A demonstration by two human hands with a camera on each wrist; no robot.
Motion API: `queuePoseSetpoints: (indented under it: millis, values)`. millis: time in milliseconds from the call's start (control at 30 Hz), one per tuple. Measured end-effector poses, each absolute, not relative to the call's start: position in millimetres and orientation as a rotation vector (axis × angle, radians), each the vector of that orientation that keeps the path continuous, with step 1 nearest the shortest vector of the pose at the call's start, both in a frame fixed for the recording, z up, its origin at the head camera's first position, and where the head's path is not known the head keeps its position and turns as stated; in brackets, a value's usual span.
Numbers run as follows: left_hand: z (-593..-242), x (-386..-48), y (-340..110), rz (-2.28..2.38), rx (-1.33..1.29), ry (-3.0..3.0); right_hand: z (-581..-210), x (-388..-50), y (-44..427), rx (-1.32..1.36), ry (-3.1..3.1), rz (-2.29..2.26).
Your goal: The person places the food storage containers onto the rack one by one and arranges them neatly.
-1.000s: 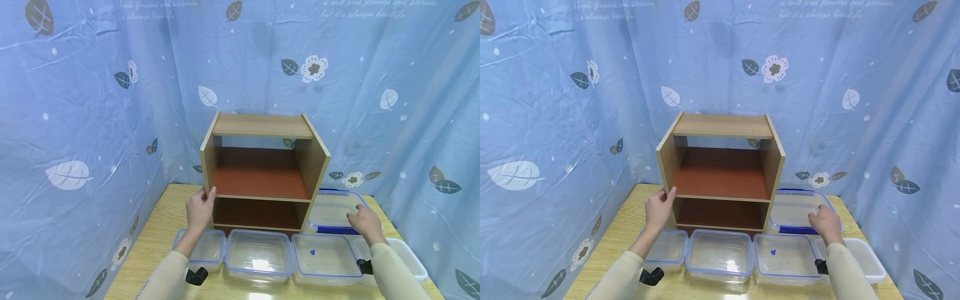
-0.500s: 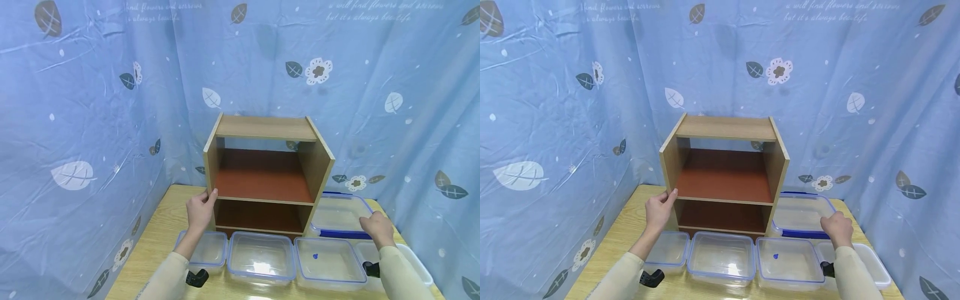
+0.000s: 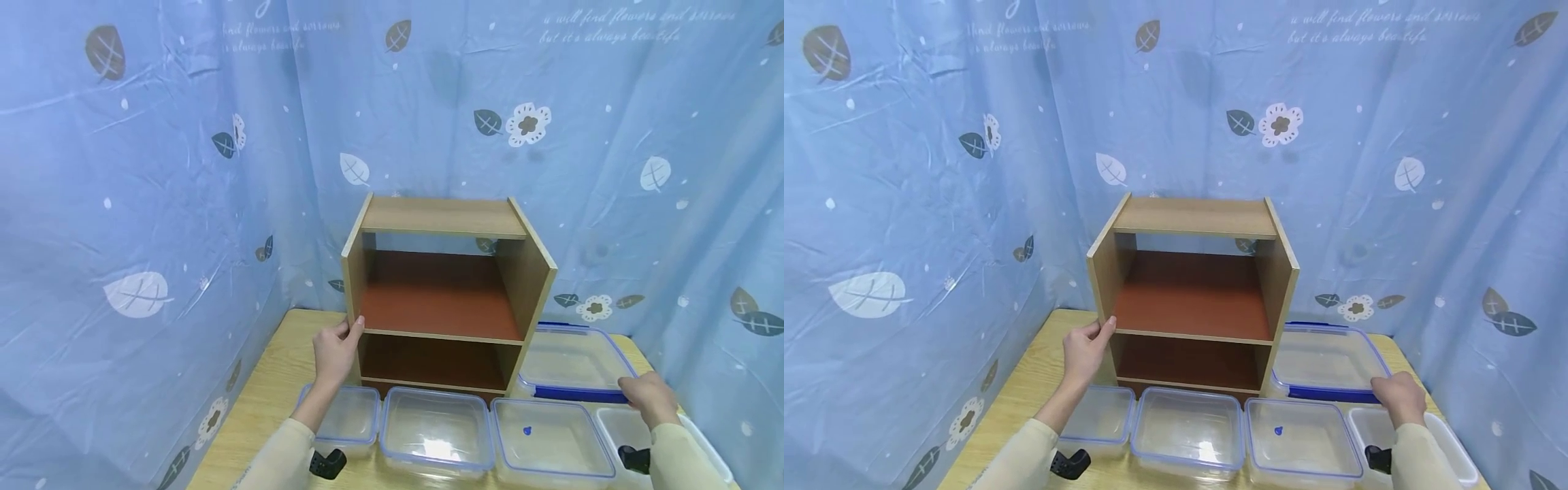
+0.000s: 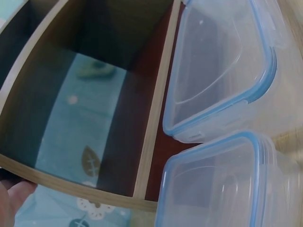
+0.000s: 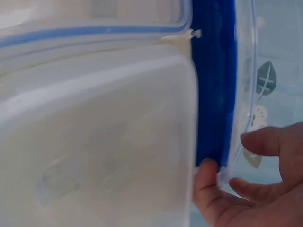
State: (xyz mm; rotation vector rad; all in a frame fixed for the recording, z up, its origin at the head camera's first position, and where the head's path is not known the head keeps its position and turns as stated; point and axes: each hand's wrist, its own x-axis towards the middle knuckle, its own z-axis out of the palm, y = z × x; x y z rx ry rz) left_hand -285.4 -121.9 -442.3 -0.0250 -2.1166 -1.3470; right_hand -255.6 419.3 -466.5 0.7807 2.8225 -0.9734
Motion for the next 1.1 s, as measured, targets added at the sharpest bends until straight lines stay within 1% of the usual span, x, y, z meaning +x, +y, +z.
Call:
queuePoseSetpoints:
  millis: [133,233,400,667,800,1100]
  values:
    - [-441.9,-284.2,-120.8,-1.353,-0.018,-2.115,-469.0,-253.3,425.8,0.866,2.83,-0.994]
    - [-441.7,-284.1,-121.2,-1.356,-0.012,-2.113,-470.3,-254.0,427.4,0.982,2.744,-1.134]
    - [-441.8,-282.7,-121.1,-1.368,-0.023,-2.111,-472.7,-256.3,432.2,1.087,2.587,-1.386]
    - [-441.9,-276.5,-118.0,-1.363,-0.009,-2.116,-482.0,-267.3,452.5,1.13,2.316,-1.758]
    - [-443.8,-274.3,-116.9,-1.355,0.013,-2.113,-479.2,-268.5,457.0,1.138,2.159,-1.898]
    - [-446.1,-270.5,-114.2,-1.338,0.006,-2.08,-472.1,-268.1,458.5,1.145,2.038,-1.994]
